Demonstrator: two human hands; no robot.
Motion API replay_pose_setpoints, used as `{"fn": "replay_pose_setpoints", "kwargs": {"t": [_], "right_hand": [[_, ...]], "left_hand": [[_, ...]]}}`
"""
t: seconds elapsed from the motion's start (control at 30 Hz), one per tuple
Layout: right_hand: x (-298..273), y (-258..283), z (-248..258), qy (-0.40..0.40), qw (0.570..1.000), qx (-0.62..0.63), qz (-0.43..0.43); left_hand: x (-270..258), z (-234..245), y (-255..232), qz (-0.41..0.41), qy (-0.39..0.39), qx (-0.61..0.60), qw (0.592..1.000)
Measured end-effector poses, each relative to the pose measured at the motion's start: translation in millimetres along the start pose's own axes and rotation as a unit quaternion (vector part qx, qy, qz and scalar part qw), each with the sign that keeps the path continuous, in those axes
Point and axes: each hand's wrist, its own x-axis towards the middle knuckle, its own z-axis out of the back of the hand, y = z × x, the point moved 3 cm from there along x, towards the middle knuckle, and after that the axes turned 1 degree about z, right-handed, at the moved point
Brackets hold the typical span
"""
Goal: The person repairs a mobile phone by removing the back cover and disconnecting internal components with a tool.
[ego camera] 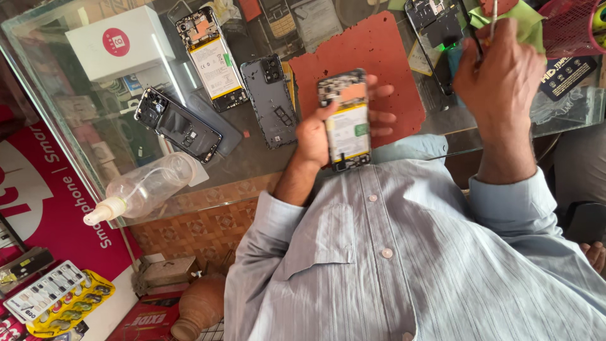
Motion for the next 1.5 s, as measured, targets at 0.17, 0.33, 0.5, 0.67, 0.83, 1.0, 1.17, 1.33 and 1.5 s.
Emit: {"fn": "replay_pose_setpoints", "kwargs": {"t": [0.17,0.33,0.5,0.67,0.83,1.0,1.17,1.33,1.5], "right_hand": [[5,57,-4,0.041,0.992,0.063,0.1],[15,77,-12,0.086,0.993,0.028,0.082],[15,101,-6,0.079,0.992,-0.022,0.099],[23,159,-23,0.072,0.95,0.223,0.204],[90,208,-76,0.0,0.931,0.205,0.301],[125,240,-117,-0.001,0.909,0.161,0.384],[124,244,-130,-0.003,0.897,0.126,0.424],[122,251,-123,-0.049,0.895,0.036,0.442],[100,243,-104,0.157,0.909,0.147,0.357]], "left_hand": [[-29,-3,-24,-0.088,-0.051,-0.056,0.993],[-75,-14,-57,-0.154,-0.072,-0.036,0.985],[-133,-13,-78,-0.237,-0.276,0.101,0.926],[-162,-5,-80,-0.229,-0.363,0.142,0.892],[-168,1,-70,-0.234,-0.388,0.171,0.875],[-167,4,-66,-0.218,-0.389,0.137,0.885],[-162,9,-63,-0.209,-0.386,0.12,0.891],[-158,10,-62,-0.198,-0.397,0.129,0.887],[-151,9,-64,-0.195,-0.391,0.134,0.889]]}}
